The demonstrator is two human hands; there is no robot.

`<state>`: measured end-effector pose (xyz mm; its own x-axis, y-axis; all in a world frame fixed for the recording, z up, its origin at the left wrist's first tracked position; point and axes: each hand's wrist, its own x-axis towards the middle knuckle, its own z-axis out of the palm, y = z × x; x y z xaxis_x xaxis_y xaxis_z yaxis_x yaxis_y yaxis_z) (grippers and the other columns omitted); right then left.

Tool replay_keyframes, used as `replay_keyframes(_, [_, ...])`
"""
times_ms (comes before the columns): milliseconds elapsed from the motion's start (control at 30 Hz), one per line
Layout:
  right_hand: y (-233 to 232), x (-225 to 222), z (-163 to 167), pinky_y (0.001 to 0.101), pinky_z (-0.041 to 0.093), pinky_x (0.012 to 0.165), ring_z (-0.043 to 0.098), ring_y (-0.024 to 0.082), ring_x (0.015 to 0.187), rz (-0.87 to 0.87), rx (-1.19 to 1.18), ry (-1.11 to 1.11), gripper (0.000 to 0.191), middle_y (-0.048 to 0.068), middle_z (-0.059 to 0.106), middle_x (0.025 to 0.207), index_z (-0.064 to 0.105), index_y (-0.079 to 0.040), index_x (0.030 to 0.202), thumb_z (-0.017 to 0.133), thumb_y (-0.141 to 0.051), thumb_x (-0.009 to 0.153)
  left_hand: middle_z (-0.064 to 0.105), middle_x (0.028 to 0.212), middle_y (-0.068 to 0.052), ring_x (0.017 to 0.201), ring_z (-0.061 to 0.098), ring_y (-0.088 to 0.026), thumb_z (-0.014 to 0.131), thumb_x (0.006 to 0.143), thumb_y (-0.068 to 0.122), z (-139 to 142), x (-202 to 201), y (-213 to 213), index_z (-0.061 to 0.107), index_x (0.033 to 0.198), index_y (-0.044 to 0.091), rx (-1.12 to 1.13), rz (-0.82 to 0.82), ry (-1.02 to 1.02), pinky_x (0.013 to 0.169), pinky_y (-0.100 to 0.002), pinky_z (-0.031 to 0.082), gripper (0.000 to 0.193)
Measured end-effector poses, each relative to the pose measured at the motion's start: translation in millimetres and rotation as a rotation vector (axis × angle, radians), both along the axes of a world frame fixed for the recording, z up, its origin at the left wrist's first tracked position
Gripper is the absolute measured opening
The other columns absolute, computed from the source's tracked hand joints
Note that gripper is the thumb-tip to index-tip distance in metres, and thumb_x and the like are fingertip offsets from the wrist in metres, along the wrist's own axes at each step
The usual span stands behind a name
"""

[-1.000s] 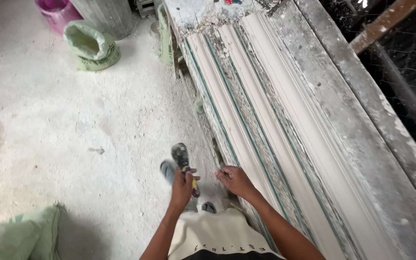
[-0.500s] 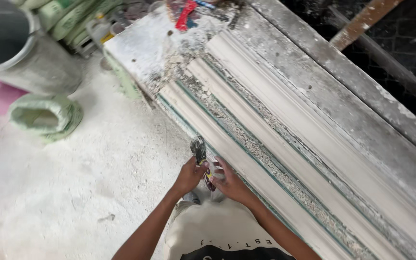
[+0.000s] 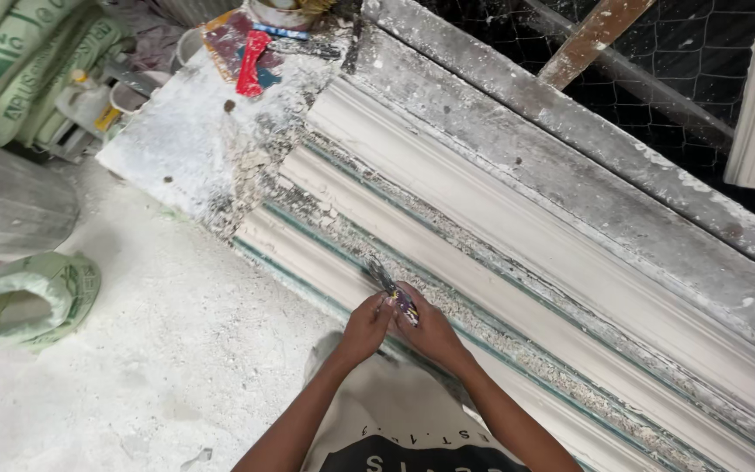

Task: The person scrapes dried plaster residue from decorative cornice molding pieces using a small handheld scraper, working along the grooves and flutes of each piece and steadying the molding with the other hand, moving progressively along the length of the pieces.

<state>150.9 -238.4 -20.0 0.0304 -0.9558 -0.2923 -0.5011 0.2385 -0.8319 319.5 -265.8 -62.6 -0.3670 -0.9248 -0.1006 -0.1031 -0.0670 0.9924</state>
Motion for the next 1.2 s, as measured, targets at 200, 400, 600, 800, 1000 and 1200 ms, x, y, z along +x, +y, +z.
replay_keyframes(200, [-57.3, -46.0, 13.9, 0.0399, 0.056, 0.085, 0.073, 0.032, 0.092, -0.003, -0.112, 0.153, 0.053, 0.018, 0.074, 0.109, 0.055, -0.017, 0.145, 0.065, -0.028, 0.095, 0.066, 0.116, -0.020, 0.098, 0.069, -0.027, 0.057, 0.104, 0.030, 15.6, -7.5, -70.7, 0.050, 0.141, -0.004, -0.017, 0.026, -0.171, 0.084, -0.038, 0.055, 0.051])
replay_keyframes(400, [-168.1, -52.5, 22.8, 0.0430, 0.056, 0.086, 0.073, 0.034, 0.094, -0.081, 0.104, 0.351, 0.055, 0.015, 0.075, 0.108, 0.057, -0.024, 0.145, 0.065, -0.039, 0.093, 0.052, 0.138, -0.028, 0.115, 0.062, -0.037, 0.053, 0.101, 0.023, 31.6, -4.2, -181.4, 0.034, 0.152, -0.003, -0.087, -0.079, -0.197, 0.095, -0.045, 0.053, 0.061])
replay_keyframes(600, [-297.2, -47.9, 15.7, 0.0471, 0.054, 0.089, 0.070, 0.035, 0.102, -0.060, 0.033, 0.483, 0.049, 0.010, 0.074, 0.115, 0.060, -0.024, 0.141, 0.064, -0.037, 0.094, 0.044, 0.146, -0.034, 0.137, 0.045, -0.050, 0.057, 0.104, 0.018, 9.3, -18.1, -316.7, 0.033, 0.152, -0.008, -0.657, -0.005, -0.479, 0.115, -0.057, 0.040, 0.060])
replay_keyframes(800, [-381.1, -40.7, -3.3, 0.0493, 0.053, 0.089, 0.068, 0.037, 0.103, -0.025, 0.111, 0.571, 0.045, 0.011, 0.074, 0.114, 0.063, -0.026, 0.138, 0.062, -0.034, 0.094, 0.043, 0.150, -0.033, 0.140, 0.038, -0.048, 0.062, 0.091, 0.017, -17.9, -36.8, -398.8, 0.047, 0.143, 0.001, -0.643, -0.108, -0.724, 0.111, -0.056, 0.037, 0.057])
replay_keyframes(1000, [-400.8, -66.9, -7.1, 0.0468, 0.057, 0.088, 0.072, 0.033, 0.098, 0.094, 0.224, 0.635, 0.044, 0.010, 0.075, 0.111, 0.063, -0.027, 0.137, 0.061, -0.034, 0.094, 0.057, 0.139, -0.022, 0.135, 0.050, -0.037, 0.060, 0.097, 0.013, -42.0, -65.3, -423.8, 0.063, 0.124, -0.001, -0.771, -0.119, -0.794, 0.113, -0.052, 0.041, 0.031])
replay_keyframes(1200, [-422.5, -77.5, 2.9, 0.0474, 0.060, 0.078, 0.074, 0.033, 0.088, 0.218, 0.149, 0.703, 0.046, 0.008, 0.076, 0.114, 0.063, -0.029, 0.137, 0.063, -0.039, 0.092, 0.067, 0.120, -0.017, 0.117, 0.059, -0.033, 0.060, 0.091, 0.013, -59.8, -77.8, -427.1, 0.068, 0.115, 0.000, -0.777, -0.165, -0.741, 0.105, -0.050, 0.045, 0.028])
